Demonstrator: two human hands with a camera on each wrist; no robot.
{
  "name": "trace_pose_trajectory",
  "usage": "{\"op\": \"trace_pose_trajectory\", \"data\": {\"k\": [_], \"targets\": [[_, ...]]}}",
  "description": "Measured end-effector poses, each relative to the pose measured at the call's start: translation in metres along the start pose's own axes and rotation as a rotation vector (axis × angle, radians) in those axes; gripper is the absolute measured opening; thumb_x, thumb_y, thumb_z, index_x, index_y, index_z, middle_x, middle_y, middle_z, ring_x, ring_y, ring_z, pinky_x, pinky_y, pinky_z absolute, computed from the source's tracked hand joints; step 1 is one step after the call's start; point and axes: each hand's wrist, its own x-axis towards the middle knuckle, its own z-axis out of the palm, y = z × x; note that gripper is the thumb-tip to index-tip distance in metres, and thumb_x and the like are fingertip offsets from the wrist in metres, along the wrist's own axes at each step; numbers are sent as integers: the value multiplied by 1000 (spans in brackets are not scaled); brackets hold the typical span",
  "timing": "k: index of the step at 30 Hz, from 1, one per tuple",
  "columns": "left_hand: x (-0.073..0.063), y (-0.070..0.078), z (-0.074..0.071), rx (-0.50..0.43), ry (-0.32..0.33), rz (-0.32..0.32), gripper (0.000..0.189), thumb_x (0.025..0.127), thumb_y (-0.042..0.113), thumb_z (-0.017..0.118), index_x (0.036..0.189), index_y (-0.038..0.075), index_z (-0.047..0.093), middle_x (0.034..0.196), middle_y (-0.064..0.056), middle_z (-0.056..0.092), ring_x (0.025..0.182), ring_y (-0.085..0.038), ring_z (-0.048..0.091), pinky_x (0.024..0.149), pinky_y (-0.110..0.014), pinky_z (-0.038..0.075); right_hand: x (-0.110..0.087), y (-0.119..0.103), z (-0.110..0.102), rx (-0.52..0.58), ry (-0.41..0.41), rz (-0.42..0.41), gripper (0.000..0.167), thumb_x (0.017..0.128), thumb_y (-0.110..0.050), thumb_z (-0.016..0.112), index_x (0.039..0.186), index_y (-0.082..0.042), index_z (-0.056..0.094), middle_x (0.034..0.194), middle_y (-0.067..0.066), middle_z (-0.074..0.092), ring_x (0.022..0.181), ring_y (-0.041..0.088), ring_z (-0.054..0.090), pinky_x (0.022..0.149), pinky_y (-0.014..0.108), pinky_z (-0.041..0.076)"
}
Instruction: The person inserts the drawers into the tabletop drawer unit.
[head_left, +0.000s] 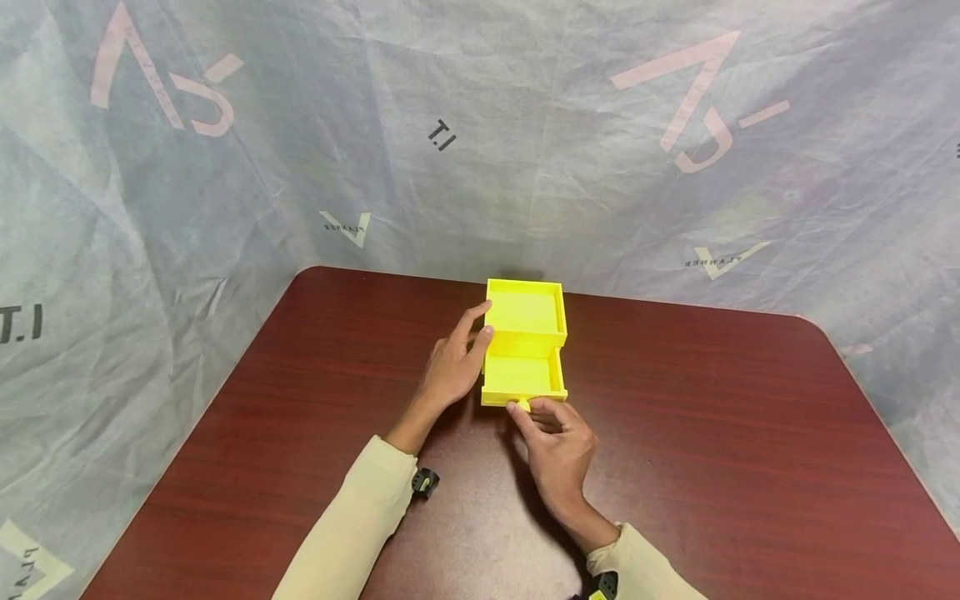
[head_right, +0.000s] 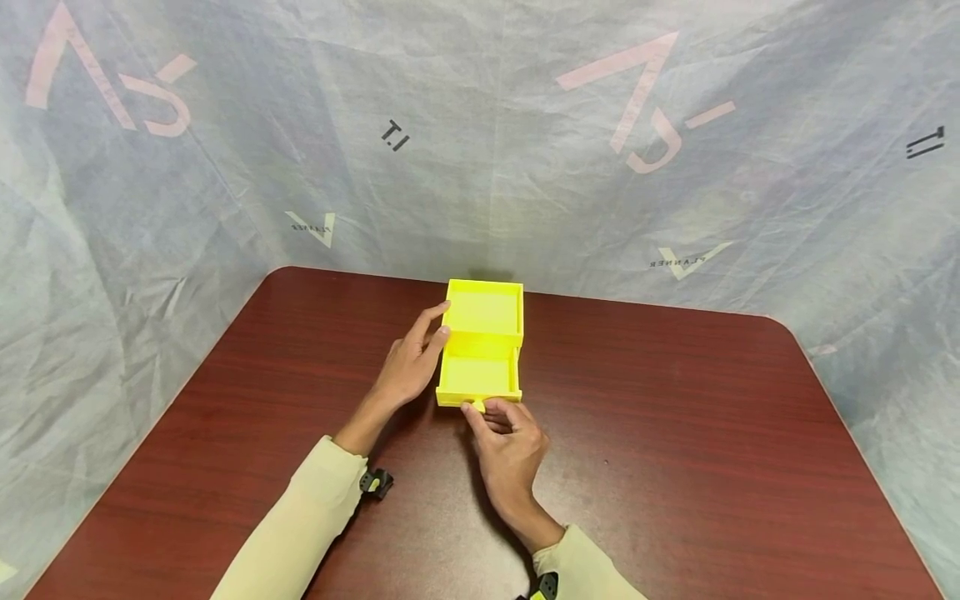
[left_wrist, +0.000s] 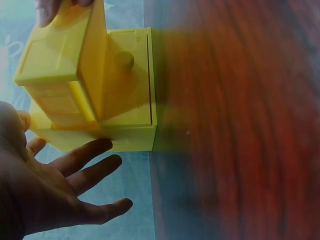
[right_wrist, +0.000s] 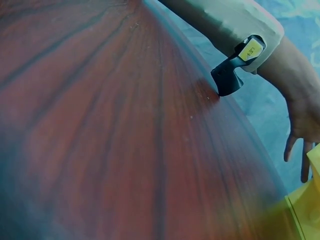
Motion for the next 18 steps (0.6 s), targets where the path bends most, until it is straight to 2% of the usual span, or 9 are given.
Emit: {"op": "trace_pose_trajectory", "data": {"k": [8,18], "targets": [[0,-1,0,-1,3,-13,47,104,55,37,151,49,33,135,-7,62,120,-26,62,90,-57,47,-1,0,1,3,2,-29,19,74,-18,91,82,-8,77,78,0,71,65,13,70,61,25,56],[1,1,1,0,6,-19,46,104,55,37,150,50,34,133,-7,64,118,-27,63,87,-56,47,0,2,-1,-14,4,3,20,73,-16,91,81,-7,76,76,4,69,65,11,70,61,20,54]]}}
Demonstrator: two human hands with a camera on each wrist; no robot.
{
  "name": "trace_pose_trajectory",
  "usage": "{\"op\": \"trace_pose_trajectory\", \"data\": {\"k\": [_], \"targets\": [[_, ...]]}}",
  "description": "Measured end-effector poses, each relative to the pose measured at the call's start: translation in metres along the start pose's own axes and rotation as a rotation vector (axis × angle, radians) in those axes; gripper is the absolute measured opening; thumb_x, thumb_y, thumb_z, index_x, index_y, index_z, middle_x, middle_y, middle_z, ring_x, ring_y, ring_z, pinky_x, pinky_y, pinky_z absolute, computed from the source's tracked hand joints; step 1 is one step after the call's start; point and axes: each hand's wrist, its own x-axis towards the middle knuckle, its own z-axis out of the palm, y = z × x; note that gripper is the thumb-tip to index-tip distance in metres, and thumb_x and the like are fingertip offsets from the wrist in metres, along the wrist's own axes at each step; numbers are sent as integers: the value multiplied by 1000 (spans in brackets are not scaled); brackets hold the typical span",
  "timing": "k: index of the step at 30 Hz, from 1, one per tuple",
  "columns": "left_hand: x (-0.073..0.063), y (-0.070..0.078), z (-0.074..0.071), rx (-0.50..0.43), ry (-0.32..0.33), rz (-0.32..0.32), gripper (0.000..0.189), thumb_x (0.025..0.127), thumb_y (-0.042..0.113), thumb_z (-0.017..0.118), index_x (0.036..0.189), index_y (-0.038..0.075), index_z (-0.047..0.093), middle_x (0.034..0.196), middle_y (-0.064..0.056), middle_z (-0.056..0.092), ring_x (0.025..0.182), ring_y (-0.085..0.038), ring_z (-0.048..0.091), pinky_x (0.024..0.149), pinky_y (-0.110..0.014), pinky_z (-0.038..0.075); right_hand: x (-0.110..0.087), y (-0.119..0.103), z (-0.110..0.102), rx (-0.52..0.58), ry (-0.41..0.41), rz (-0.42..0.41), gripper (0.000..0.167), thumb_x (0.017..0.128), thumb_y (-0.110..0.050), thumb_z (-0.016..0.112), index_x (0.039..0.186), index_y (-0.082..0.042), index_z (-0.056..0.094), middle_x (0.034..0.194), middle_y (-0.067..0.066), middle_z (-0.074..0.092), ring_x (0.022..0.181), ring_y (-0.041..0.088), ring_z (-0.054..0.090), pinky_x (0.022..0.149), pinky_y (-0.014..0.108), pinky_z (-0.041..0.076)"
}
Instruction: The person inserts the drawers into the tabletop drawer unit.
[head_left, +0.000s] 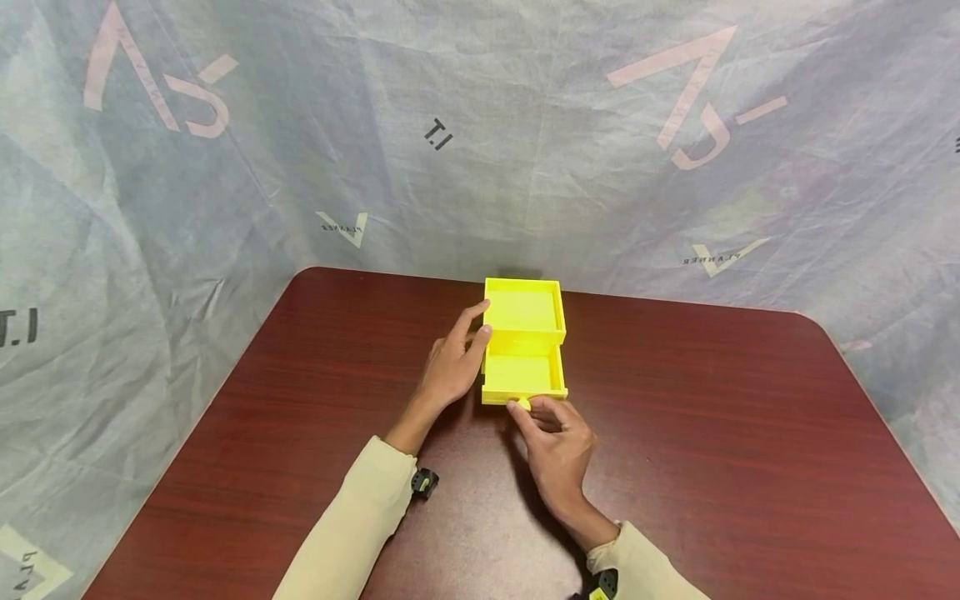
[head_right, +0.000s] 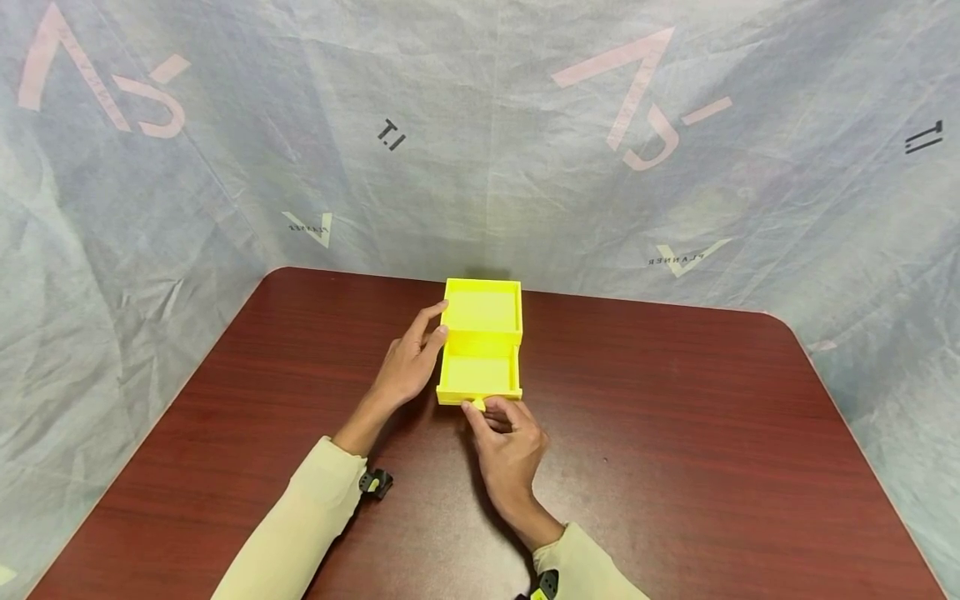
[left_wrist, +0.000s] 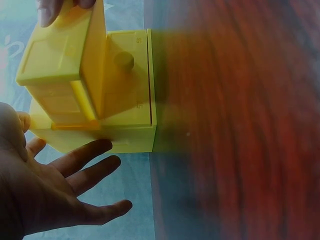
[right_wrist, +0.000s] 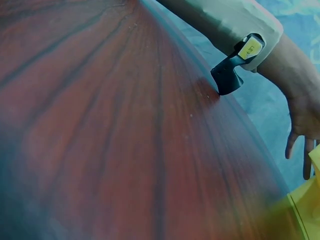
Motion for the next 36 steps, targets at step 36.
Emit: {"op": "trace_pose_trajectory", "data": {"k": [36], "targets": [[1,0,-1,-16,-5,22,46,105,53,38,150,46,36,135,-7,63,118,-24,63,84,-53,49,13,-13,5,-40,4,16,21,69,-6,91,80,2,75,76,13,72,62,26,70,59,33,56]]}}
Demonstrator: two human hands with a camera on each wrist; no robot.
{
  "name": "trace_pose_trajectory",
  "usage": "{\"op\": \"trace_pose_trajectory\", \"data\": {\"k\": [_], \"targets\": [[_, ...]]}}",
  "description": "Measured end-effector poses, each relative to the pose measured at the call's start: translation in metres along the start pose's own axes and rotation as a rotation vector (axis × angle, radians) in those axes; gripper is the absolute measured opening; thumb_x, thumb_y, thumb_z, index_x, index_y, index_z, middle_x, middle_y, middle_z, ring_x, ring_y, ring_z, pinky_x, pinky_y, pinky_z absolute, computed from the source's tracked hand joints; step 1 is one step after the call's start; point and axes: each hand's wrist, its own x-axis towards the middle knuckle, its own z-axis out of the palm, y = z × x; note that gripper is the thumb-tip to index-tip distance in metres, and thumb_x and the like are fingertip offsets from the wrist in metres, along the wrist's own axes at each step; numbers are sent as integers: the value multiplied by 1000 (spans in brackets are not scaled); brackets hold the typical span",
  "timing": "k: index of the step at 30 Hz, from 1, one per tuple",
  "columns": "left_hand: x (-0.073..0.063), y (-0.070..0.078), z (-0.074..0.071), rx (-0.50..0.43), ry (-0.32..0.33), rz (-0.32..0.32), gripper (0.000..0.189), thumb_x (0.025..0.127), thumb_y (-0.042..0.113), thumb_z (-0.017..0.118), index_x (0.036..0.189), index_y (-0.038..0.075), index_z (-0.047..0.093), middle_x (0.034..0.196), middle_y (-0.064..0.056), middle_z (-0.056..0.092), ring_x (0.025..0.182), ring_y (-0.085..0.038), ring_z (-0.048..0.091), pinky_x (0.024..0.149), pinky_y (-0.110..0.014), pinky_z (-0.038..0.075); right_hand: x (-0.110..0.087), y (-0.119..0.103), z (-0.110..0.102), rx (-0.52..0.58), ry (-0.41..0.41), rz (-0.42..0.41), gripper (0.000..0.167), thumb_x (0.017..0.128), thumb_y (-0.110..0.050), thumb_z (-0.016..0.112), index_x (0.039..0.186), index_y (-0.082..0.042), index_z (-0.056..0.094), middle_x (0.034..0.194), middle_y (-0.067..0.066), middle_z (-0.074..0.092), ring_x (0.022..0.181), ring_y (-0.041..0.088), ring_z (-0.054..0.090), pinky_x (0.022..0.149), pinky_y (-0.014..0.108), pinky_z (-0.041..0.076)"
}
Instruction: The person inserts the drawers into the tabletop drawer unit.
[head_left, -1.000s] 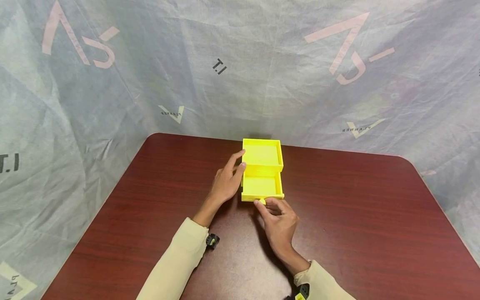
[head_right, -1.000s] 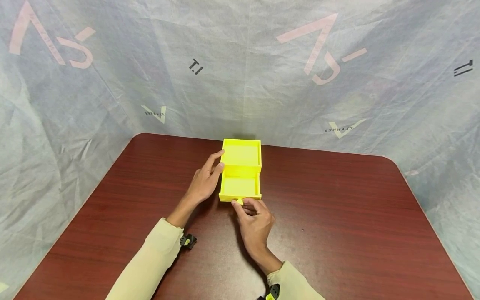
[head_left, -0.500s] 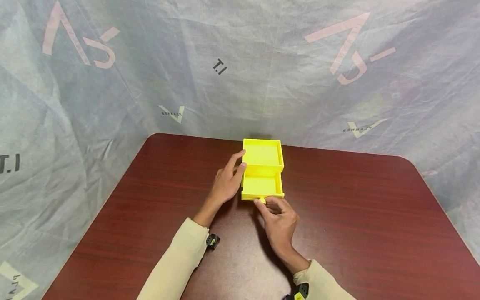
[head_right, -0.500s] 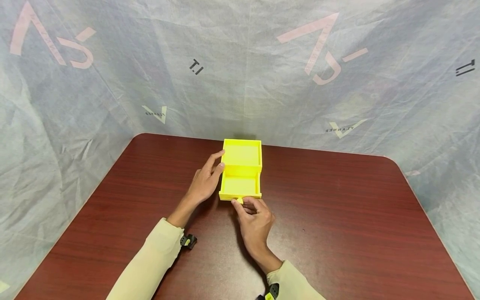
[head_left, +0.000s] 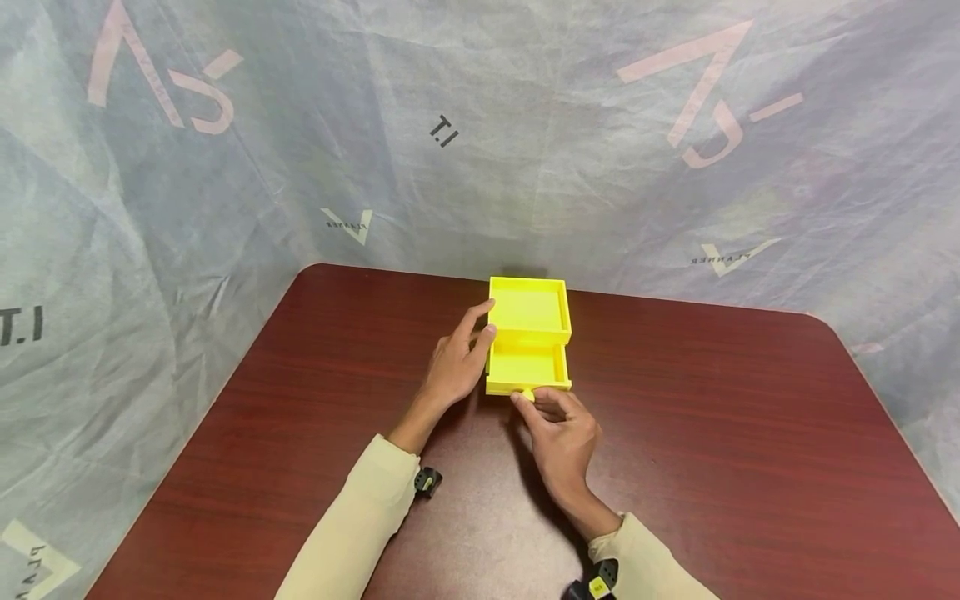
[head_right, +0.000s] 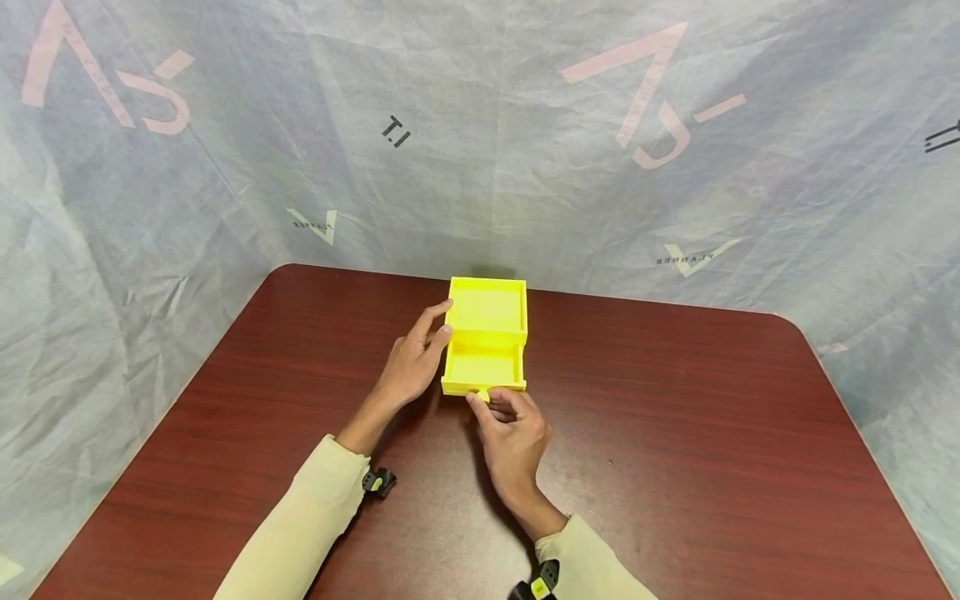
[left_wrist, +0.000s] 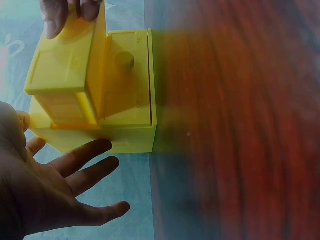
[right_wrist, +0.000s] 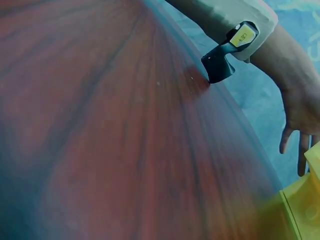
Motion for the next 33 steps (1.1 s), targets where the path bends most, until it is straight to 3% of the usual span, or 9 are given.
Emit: {"op": "trace_pose_trajectory", "data": {"k": [7,10,14,17,23,29,33], "targets": [[1,-1,0,6,6,0,46,105,52,38,150,46,37,134,-8,63,119,-25,63,86,-55,48,4,-27,-2,4,-13,12,20,70,0,89,80,6,73,76,18,71,62,32,70,60,21,53],[1,-1,0,8,-1,5,46,105,52,38,150,46,36,135,-7,62,119,-24,63,86,-55,48,5,-28,-2,5,-11,7,20,70,0,89,80,7,73,76,17,71,63,32,70,61,24,54],[2,-2,1,13,-3,8,47,105,52,38,151,46,36,135,-6,62,118,-23,63,86,-54,49,7,-25,-1,14,-7,-13,20,70,1,89,81,7,73,77,19,71,63,32,70,60,38,57],[2,-2,1,12,-1,11,47,105,52,38,151,45,36,136,-5,62,118,-22,63,85,-53,49,7,-16,2,14,-3,-17,21,70,1,89,81,7,73,77,19,71,63,33,70,59,41,56],[2,-3,0,11,-1,30,47,105,52,37,151,44,36,136,-7,62,117,-23,64,79,-51,50,8,14,8,20,-2,3,21,72,-16,91,81,-4,77,78,7,73,64,22,71,60,27,55],[1,-3,0,9,-1,36,47,105,52,37,152,44,36,139,-5,59,119,-21,62,80,-51,51,10,18,10,36,0,1,23,74,-23,91,82,-7,77,77,4,73,64,16,70,61,22,54],[1,-3,0,9,0,32,47,105,52,38,151,44,36,137,-6,61,118,-22,63,78,-49,51,12,19,12,21,9,12,22,73,-17,91,81,-4,76,76,7,73,63,16,69,60,20,53]]}}
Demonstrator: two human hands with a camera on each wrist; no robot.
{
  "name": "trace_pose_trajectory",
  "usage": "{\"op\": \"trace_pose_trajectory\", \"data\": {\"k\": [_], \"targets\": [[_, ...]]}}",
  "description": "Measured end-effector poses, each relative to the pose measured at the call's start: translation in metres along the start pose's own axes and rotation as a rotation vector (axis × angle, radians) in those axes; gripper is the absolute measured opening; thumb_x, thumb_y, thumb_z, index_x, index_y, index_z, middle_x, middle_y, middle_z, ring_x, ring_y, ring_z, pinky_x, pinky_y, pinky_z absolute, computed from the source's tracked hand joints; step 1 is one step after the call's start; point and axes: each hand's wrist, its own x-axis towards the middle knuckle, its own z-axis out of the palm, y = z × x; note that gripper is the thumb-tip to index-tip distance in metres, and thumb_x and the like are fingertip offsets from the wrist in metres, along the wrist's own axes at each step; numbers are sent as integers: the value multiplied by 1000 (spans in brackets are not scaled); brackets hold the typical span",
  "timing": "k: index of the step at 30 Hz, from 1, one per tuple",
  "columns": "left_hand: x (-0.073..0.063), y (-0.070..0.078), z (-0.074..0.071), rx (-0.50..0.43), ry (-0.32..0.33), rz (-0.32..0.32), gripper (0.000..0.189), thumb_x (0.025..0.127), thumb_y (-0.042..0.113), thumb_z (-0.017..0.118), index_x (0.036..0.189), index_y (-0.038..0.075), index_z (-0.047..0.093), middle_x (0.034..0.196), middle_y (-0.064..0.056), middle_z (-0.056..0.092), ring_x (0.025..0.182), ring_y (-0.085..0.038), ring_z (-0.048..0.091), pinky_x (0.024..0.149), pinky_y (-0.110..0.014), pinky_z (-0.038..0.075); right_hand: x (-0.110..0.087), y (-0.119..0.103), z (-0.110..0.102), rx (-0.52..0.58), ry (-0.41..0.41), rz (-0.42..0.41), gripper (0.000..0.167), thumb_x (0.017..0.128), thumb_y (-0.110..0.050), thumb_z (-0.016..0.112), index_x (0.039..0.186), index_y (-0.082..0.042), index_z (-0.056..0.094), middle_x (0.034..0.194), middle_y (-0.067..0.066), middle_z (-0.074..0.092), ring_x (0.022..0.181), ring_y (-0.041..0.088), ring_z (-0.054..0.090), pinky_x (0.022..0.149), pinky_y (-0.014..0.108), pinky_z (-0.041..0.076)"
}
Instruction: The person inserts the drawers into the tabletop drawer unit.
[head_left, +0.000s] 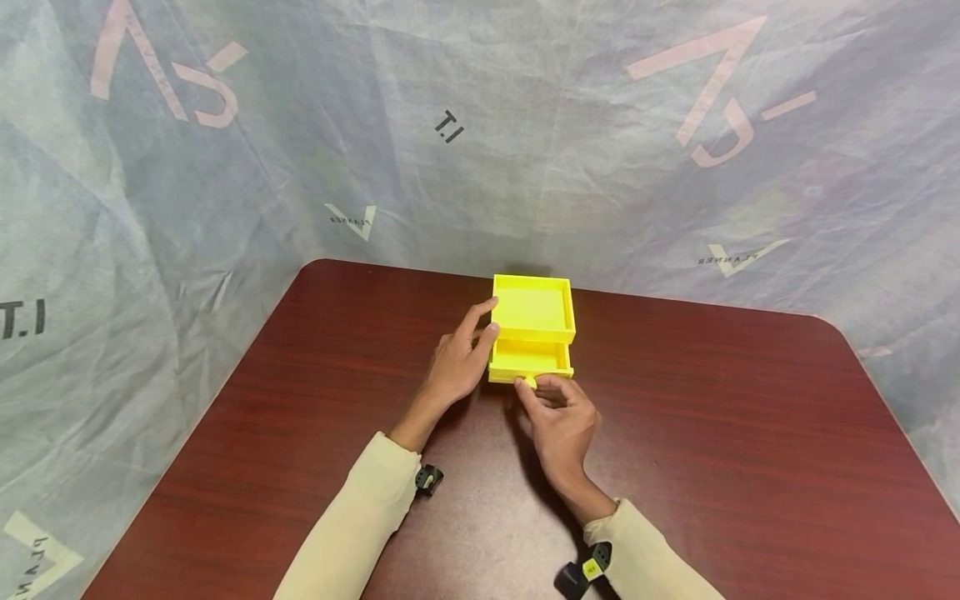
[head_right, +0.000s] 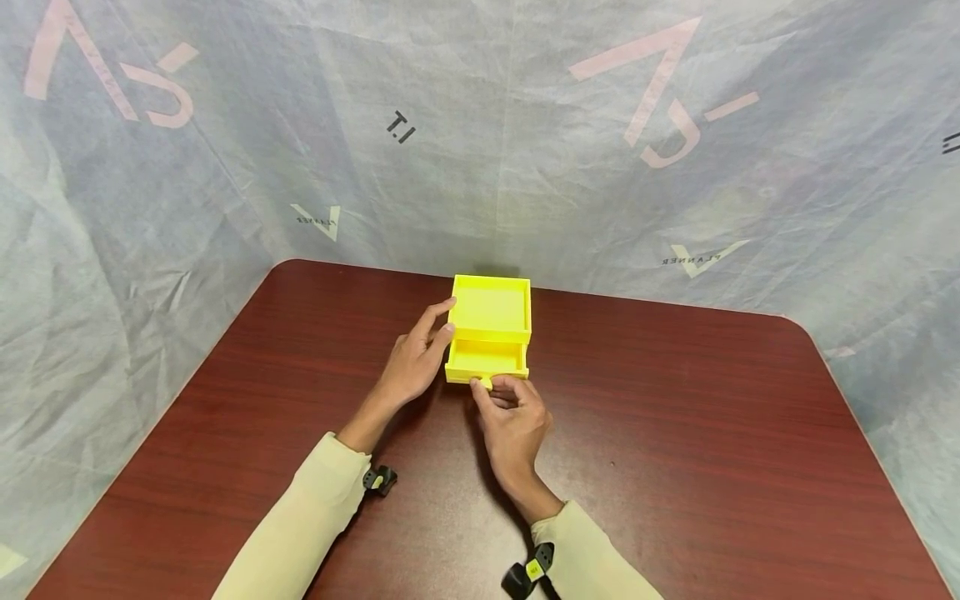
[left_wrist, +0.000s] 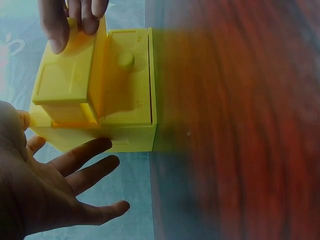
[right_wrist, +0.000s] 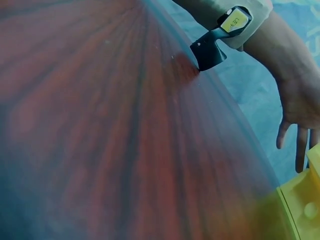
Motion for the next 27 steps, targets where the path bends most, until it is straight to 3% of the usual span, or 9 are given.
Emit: {"op": "trace_pose_trajectory", "data": {"k": [7,14,27], "targets": [[0,0,0,2,3,-5,46,105,52,37,151,45,36,137,-6,61,118,-21,63,78,-48,50,4,-1,5,-12,34,-32,20,71,-4,90,79,3,73,73,14,71,59,28,69,57,19,51],[0,-2,1,9,6,-12,46,104,55,37,150,47,36,136,-4,62,117,-20,63,82,-50,50,6,2,6,-1,22,-6,20,74,-18,90,80,-6,75,74,4,71,61,14,68,59,18,52],[0,-1,0,13,11,7,47,105,54,36,151,45,37,132,-7,64,115,-20,64,75,-45,50,10,5,10,10,10,-6,23,75,-21,90,82,-5,75,76,4,71,62,14,69,60,19,52]]}}
